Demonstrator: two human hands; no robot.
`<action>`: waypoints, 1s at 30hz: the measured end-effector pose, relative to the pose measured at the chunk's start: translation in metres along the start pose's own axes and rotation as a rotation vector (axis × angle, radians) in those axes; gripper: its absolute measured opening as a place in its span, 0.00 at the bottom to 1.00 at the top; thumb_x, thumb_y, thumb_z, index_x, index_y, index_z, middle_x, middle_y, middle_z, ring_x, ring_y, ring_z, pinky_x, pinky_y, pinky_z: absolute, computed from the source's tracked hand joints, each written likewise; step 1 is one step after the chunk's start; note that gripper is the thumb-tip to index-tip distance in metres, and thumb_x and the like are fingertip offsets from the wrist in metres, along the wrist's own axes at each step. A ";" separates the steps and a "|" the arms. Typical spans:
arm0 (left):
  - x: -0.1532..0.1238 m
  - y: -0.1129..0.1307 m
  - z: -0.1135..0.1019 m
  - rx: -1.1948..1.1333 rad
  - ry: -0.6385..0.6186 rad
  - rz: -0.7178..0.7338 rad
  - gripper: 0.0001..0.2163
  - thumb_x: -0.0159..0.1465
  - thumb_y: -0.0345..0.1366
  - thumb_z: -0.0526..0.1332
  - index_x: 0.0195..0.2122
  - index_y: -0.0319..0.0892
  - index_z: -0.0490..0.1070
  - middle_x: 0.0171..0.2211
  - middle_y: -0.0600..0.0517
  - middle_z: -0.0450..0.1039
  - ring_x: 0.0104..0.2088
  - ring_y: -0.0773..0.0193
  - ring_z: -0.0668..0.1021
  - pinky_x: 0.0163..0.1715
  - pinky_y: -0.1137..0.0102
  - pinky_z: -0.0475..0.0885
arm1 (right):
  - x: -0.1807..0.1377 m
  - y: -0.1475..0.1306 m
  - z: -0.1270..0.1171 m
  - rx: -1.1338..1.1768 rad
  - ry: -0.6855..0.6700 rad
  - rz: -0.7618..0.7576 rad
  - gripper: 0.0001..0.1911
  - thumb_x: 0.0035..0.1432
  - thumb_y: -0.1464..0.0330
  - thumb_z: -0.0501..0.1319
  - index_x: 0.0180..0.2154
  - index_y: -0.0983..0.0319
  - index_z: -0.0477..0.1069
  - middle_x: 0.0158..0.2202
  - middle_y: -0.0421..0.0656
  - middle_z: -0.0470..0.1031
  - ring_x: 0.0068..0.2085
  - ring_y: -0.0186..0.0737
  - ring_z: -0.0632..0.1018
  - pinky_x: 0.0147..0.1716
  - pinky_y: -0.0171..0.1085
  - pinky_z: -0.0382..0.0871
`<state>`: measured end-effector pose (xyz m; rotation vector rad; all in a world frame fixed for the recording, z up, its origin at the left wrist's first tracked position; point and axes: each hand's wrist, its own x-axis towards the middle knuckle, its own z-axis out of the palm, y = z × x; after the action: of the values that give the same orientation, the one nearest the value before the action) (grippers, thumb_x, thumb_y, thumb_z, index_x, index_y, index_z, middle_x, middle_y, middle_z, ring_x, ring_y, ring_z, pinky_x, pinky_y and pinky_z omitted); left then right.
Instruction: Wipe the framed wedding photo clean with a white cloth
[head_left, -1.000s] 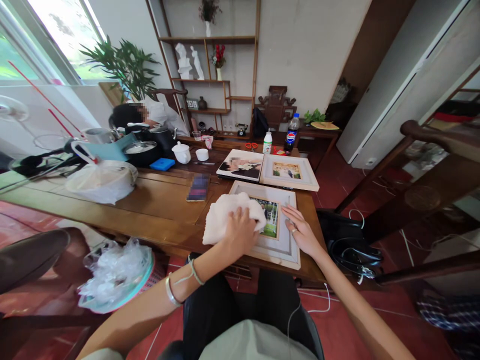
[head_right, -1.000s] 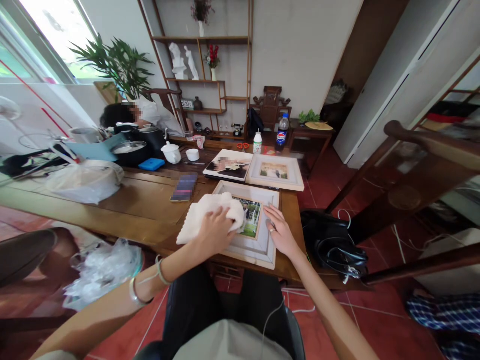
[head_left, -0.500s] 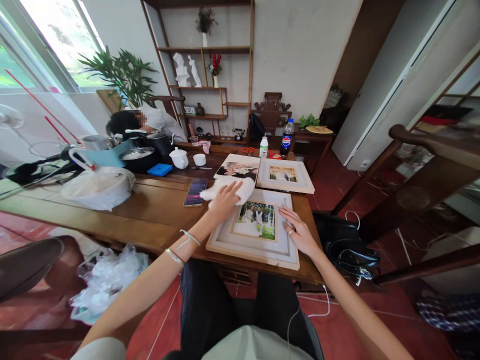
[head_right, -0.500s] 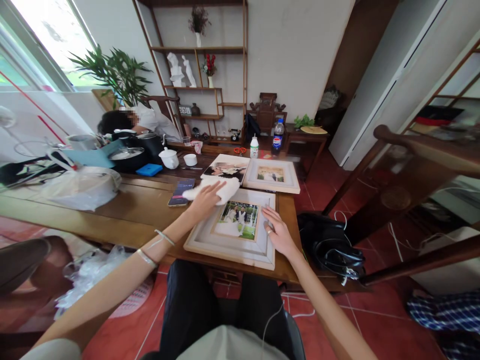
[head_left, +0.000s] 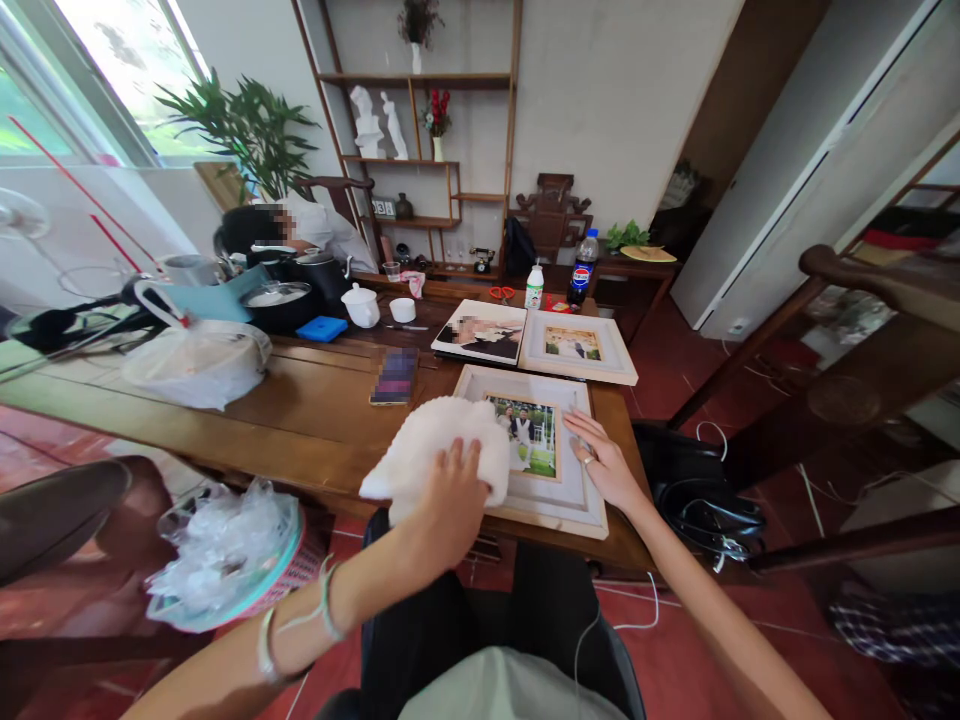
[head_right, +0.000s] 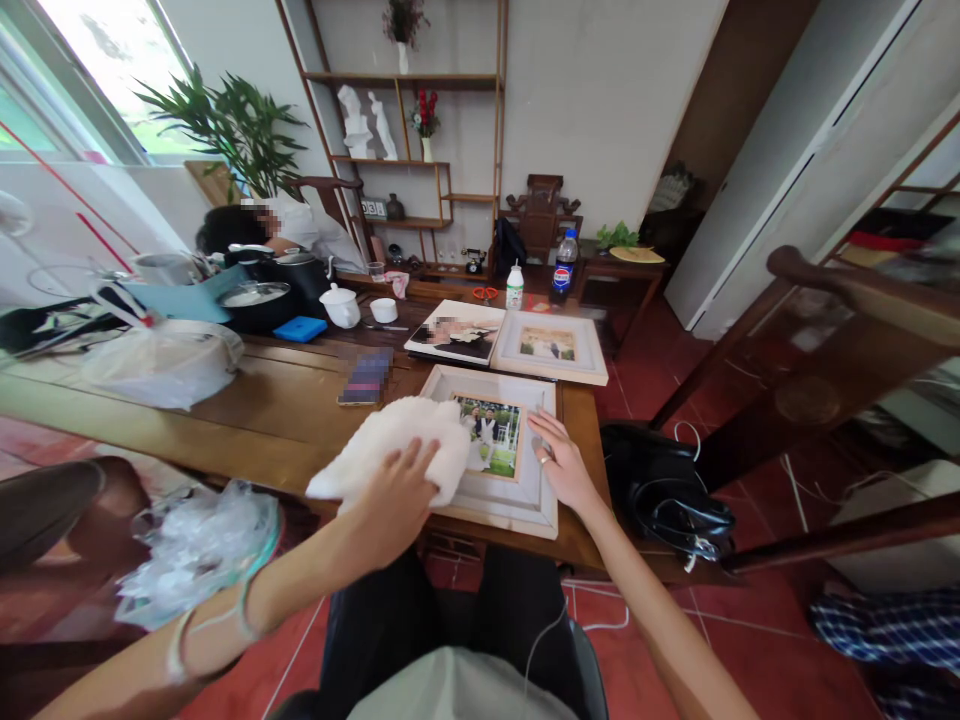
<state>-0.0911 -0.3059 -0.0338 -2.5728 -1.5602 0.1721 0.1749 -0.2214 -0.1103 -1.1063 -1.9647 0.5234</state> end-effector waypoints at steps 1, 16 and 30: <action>-0.010 0.004 0.000 -0.024 0.001 0.009 0.12 0.59 0.33 0.58 0.42 0.40 0.77 0.62 0.38 0.58 0.60 0.39 0.62 0.52 0.49 0.63 | 0.000 0.000 -0.001 -0.001 -0.008 -0.003 0.22 0.59 0.71 0.53 0.54 0.55 0.68 0.58 0.43 0.66 0.62 0.46 0.60 0.61 0.56 0.52; 0.114 -0.063 0.028 -0.007 0.273 0.005 0.16 0.65 0.41 0.53 0.44 0.38 0.76 0.65 0.38 0.51 0.63 0.41 0.56 0.58 0.48 0.55 | 0.001 0.001 -0.003 0.023 -0.014 -0.035 0.21 0.58 0.72 0.54 0.52 0.55 0.70 0.57 0.44 0.67 0.62 0.47 0.61 0.61 0.57 0.52; -0.011 0.011 0.014 -0.054 0.126 0.054 0.15 0.62 0.40 0.56 0.43 0.41 0.76 0.62 0.39 0.57 0.62 0.38 0.59 0.56 0.46 0.57 | 0.001 -0.001 -0.004 0.001 -0.025 -0.027 0.23 0.58 0.71 0.54 0.55 0.54 0.67 0.58 0.42 0.66 0.63 0.46 0.60 0.62 0.55 0.51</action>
<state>-0.0888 -0.3204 -0.0488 -2.6119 -1.4724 -0.0269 0.1769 -0.2211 -0.1069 -1.0764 -1.9985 0.5262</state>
